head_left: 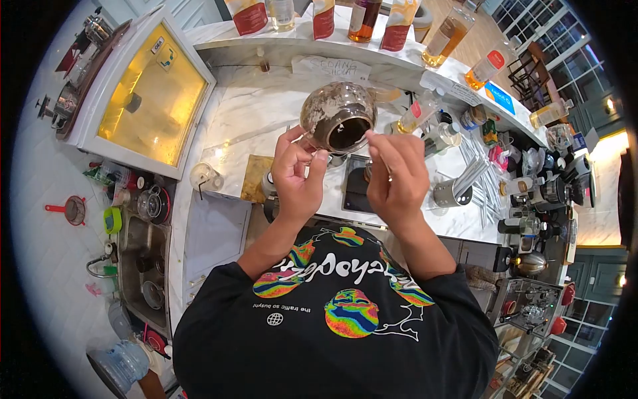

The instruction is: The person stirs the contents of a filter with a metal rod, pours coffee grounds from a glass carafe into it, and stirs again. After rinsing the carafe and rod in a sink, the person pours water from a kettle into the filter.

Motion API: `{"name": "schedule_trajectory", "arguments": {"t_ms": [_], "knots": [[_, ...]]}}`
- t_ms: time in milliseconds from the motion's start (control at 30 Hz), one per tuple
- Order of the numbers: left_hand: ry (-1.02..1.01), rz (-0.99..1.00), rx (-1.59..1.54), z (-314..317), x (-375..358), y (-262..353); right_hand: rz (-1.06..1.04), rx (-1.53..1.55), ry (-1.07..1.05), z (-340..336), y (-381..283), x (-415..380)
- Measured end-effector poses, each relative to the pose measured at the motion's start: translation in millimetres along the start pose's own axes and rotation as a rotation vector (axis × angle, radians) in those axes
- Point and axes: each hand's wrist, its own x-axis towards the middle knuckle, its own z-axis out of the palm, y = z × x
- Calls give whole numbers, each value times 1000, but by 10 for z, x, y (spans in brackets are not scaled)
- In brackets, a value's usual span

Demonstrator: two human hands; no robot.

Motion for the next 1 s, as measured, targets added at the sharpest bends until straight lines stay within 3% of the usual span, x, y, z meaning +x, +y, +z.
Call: {"name": "schedule_trajectory", "arguments": {"t_ms": [100, 233, 333, 467, 633, 800, 900, 1000], "knots": [[-3, 55, 85, -12, 1, -29, -22, -132, -23, 3, 51, 16], [11, 138, 178, -7, 47, -51, 9, -90, -108, 46, 17, -118], [9, 85, 166, -23, 43, -116, 15, 8, -110, 95, -2, -142], [3, 80, 180, -5, 91, -129, 19, -118, -20, 52, 119, -34], [17, 137, 168, 61, 155, -202, 35, -84, -142, 73, 57, -159], [26, 105, 262, 81, 99, -244, 20, -114, -68, 70, 161, -87], [21, 96, 276, 68, 130, -233, 59, -227, -155, 19, 239, -123], [12, 89, 271, 43, 154, -245, 57, -135, -235, 10, 122, -186]]}}
